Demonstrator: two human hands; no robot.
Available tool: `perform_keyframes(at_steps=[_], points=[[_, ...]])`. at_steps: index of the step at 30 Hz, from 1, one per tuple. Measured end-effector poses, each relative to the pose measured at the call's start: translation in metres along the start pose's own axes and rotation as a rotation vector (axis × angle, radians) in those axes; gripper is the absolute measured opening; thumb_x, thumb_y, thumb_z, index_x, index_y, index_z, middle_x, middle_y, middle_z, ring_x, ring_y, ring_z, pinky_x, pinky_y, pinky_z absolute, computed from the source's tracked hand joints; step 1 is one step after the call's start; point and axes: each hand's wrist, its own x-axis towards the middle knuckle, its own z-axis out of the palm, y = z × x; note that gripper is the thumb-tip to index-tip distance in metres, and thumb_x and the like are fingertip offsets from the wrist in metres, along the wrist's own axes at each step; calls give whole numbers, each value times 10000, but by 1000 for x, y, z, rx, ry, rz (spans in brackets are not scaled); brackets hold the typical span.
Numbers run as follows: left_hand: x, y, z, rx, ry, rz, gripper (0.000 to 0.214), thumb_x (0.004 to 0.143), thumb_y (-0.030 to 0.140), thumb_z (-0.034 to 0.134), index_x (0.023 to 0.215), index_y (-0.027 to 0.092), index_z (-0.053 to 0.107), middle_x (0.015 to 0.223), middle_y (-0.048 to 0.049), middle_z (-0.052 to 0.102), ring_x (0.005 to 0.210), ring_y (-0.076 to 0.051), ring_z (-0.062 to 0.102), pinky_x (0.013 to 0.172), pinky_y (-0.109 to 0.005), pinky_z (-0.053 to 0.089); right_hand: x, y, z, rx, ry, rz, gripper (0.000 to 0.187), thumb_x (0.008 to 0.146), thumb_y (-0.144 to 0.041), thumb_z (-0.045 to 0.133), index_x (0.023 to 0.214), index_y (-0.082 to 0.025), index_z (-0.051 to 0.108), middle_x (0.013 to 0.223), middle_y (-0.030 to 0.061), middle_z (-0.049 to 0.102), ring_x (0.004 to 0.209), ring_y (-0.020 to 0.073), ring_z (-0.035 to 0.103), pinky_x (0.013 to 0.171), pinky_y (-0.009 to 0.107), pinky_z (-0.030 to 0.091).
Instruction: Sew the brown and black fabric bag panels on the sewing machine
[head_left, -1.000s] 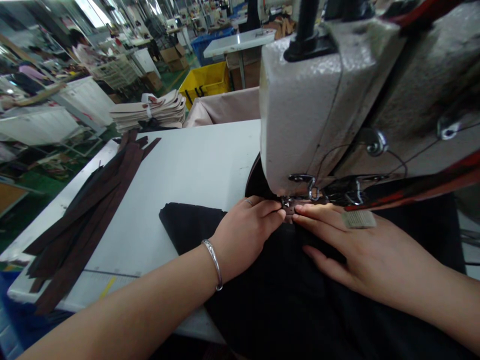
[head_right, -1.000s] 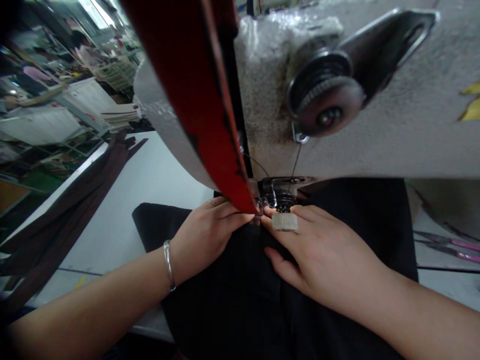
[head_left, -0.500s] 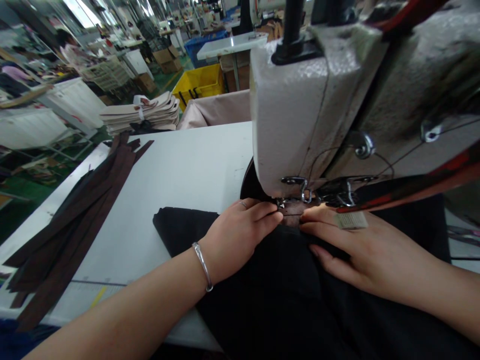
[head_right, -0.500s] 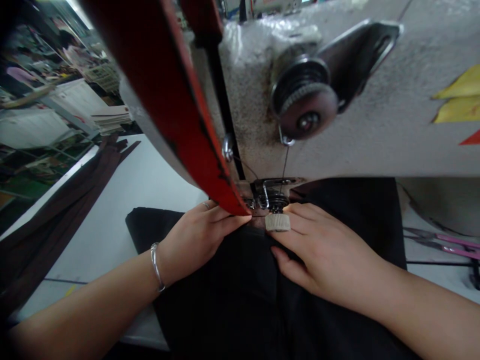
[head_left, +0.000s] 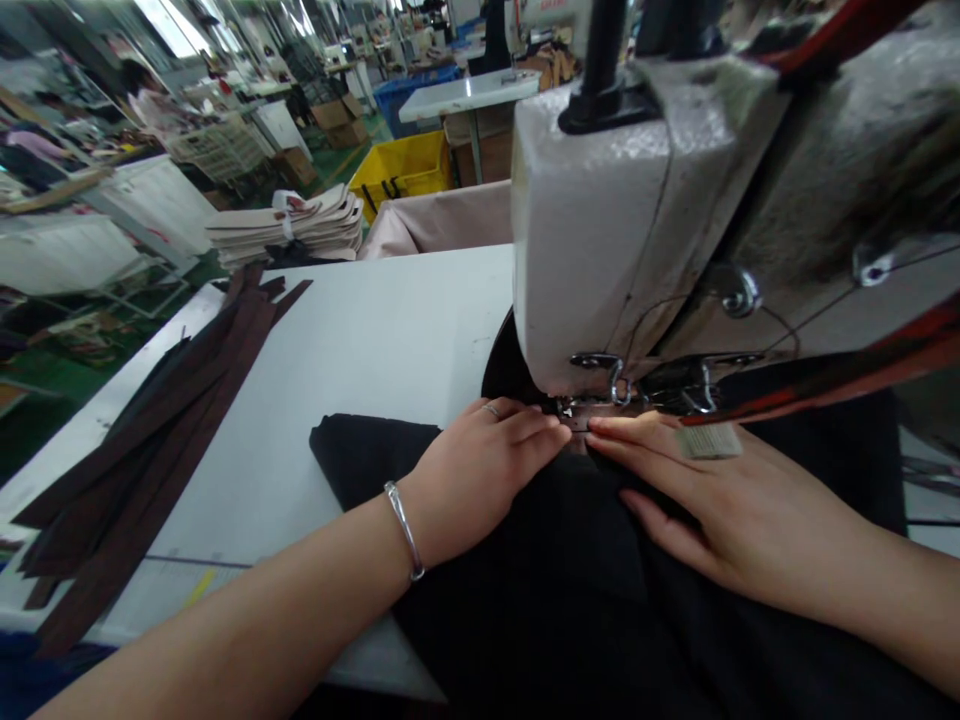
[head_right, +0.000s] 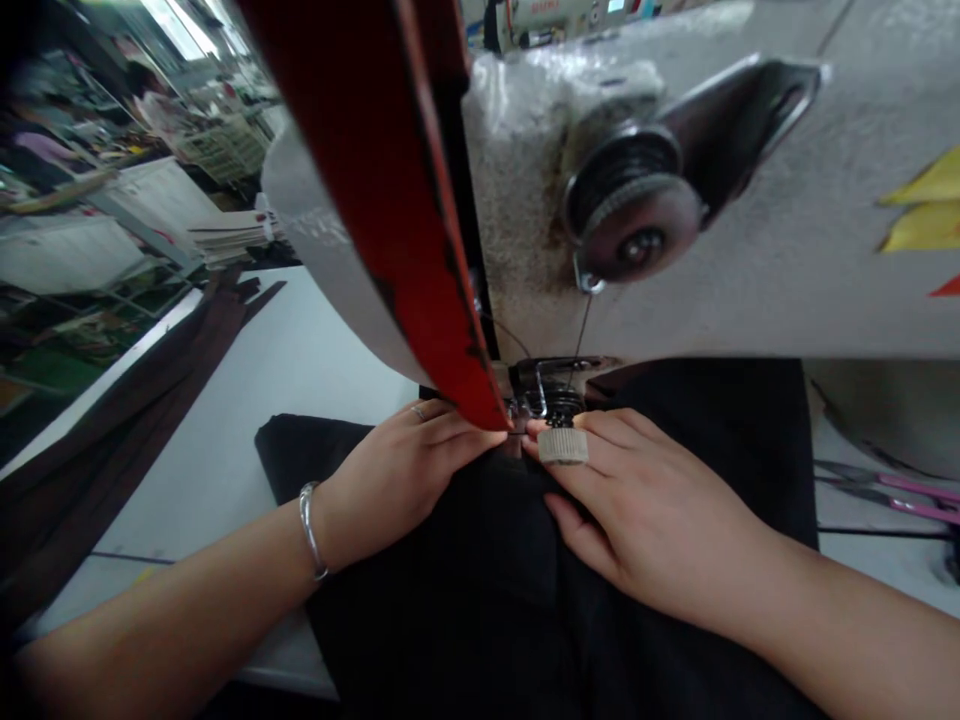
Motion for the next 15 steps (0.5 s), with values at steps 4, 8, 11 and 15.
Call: perform_keyframes(at_steps=[4, 8, 11, 15], points=[[2, 3, 2, -30, 48, -50, 301, 968, 133, 512, 1259, 147, 586, 1251, -66, 637, 1129, -234, 572, 1010, -398, 509, -2, 0, 2, 8, -22, 15, 503, 944, -256, 505, 1441, -187, 467, 1425, 80, 548, 1223, 259, 549, 1011, 447, 457], [1, 4, 4, -54, 56, -55, 312, 967, 127, 501, 1268, 154, 578, 1274, -62, 613, 1119, -238, 568, 1013, -407, 506, -1, 0, 2, 0, -58, 41, 553, 938, -274, 509, 1481, -208, 424, 1462, 86, 517, 1232, 284, 547, 1001, 479, 465], [1, 6, 4, -67, 47, -72, 318, 971, 126, 490, 1275, 156, 578, 1285, -60, 606, 1117, -235, 564, 1022, -404, 500, 0, 0, 0, -2, -63, 43, 576, 931, -275, 516, 1493, -214, 409, 1461, 87, 519, 1224, 296, 553, 979, 491, 480], [1, 8, 4, -84, 55, -94, 307, 972, 121, 491, 1261, 158, 590, 1262, -53, 622, 1091, -222, 572, 1011, -389, 505, 1, 0, 0, 4, -72, 46, 596, 917, -257, 527, 1498, -213, 403, 1471, 95, 511, 1220, 303, 556, 967, 496, 489]])
